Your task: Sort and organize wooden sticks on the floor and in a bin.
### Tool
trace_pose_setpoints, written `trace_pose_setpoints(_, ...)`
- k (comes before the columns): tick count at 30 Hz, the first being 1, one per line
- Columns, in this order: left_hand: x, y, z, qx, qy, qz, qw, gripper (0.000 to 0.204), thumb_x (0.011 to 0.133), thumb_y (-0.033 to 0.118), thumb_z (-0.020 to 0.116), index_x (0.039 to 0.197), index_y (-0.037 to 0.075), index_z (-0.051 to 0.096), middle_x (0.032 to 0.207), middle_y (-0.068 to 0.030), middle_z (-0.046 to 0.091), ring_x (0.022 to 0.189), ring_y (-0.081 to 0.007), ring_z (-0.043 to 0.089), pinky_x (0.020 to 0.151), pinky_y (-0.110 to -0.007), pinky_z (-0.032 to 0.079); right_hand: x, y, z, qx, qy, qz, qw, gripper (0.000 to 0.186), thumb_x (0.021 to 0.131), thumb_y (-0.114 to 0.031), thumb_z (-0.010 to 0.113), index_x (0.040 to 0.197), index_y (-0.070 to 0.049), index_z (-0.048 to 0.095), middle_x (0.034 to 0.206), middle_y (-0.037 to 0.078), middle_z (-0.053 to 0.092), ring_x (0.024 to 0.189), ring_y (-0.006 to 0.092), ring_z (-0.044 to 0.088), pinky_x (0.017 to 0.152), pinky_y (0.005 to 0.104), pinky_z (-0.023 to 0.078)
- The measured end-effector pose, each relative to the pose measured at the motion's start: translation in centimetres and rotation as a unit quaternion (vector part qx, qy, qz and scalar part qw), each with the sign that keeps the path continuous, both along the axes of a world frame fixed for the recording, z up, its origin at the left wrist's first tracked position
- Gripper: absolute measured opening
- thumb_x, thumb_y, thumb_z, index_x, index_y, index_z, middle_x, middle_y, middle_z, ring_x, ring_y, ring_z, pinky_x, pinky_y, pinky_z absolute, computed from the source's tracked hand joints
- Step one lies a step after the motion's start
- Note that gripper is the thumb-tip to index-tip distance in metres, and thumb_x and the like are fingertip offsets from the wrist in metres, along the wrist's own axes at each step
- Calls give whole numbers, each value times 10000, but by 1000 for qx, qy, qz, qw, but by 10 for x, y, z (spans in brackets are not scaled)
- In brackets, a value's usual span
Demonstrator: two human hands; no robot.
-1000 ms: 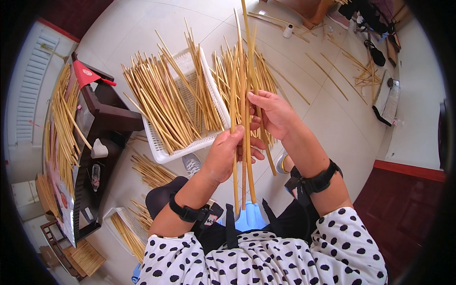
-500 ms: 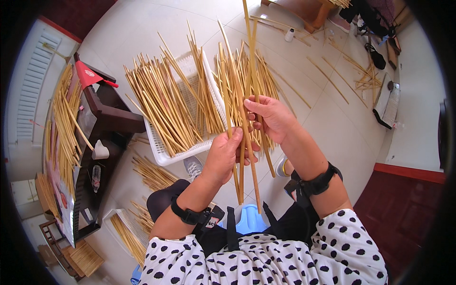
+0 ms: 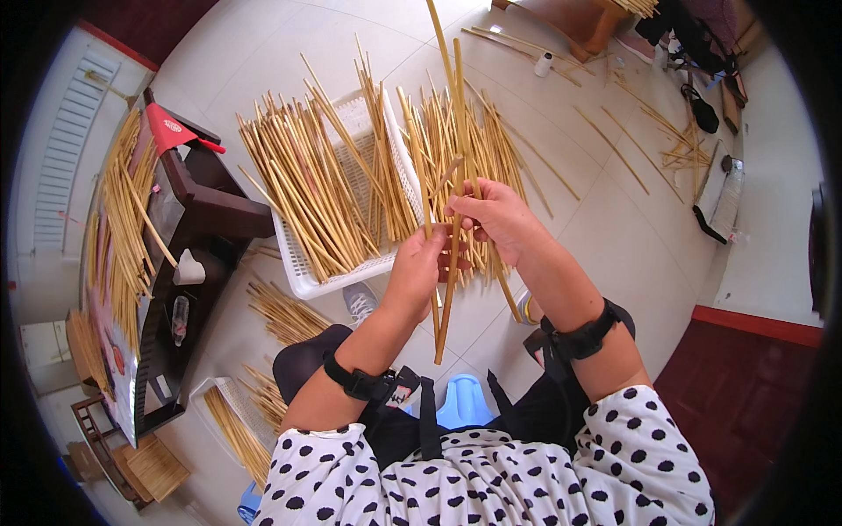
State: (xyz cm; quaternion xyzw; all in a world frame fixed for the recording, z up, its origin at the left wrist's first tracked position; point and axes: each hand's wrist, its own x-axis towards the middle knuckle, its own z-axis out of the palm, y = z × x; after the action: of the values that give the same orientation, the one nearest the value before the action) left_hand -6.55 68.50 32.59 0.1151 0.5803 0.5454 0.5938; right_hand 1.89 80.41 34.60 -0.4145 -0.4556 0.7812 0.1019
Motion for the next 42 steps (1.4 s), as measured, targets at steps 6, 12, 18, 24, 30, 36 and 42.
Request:
trace_pose_setpoints(6, -3, 2, -8, -23, -38, 20, 999, 337, 962, 295, 314, 1167, 77, 468, 912, -68, 585, 764, -166, 603, 619, -274, 458, 0, 7, 3, 25, -57, -18, 998, 84, 845, -193, 553, 827, -112, 541, 686, -45, 523, 561, 28, 423, 469, 193, 316)
trace_pose_setpoints(12, -5, 8, 1, 1, -55, 130, 990, 348, 965, 323, 294, 1216, 114, 413, 884, -68, 586, 793, -182, 598, 635, -301, 469, 2, 1, 6, 15, -85, 76, 993, 117, 859, -188, 523, 870, -74, 547, 684, -13, 529, 559, 61, 448, 461, 210, 335)
trace_pose_setpoints(18, -11, 5, -26, 97, -247, 120, 957, 283, 952, 283, 335, 1110, 111, 495, 885, -69, 593, 777, -162, 586, 685, -331, 487, 3, -11, -8, -28, -2, 138, 990, 126, 877, -102, 493, 926, -2, 550, 742, 19, 575, 601, 76, 517, 532, 214, 430)
trace_pose_setpoints(24, -8, 4, -24, -30, -209, 103, 972, 230, 924, 144, 389, 1137, 107, 471, 879, -111, 600, 649, -150, 575, 566, -274, 482, 16, 16, 16, 84, -36, 15, 996, 134, 838, -177, 527, 860, -48, 555, 654, -10, 505, 514, 50, 439, 412, 182, 324)
trace_pose_setpoints(30, 8, 1, -13, 13, -95, 10, 995, 484, 881, 9, 388, 1323, 101, 211, 836, -166, 605, 483, -136, 541, 398, -202, 411, 42, 53, 32, 47, 44, -167, 984, 100, 822, -174, 536, 814, -80, 503, 617, -5, 478, 451, 60, 383, 373, 200, 304)
trace_pose_setpoints(36, 17, 3, -34, -50, -146, -1, 988, 239, 935, 147, 388, 1153, 48, 396, 817, -147, 616, 438, -120, 521, 339, -190, 370, 52, 58, 35, 44, 45, -197, 978, 118, 817, -184, 542, 837, -73, 506, 620, -5, 473, 455, 59, 385, 365, 201, 309)
trace_pose_setpoints(42, 16, 7, -60, -124, -99, -19, 987, 226, 939, 209, 403, 1088, 50, 463, 798, -118, 615, 470, -108, 530, 364, -198, 380, 55, 58, 34, 39, 60, -193, 979, 116, 825, -182, 535, 838, -69, 508, 628, -3, 478, 463, 62, 392, 378, 200, 318)
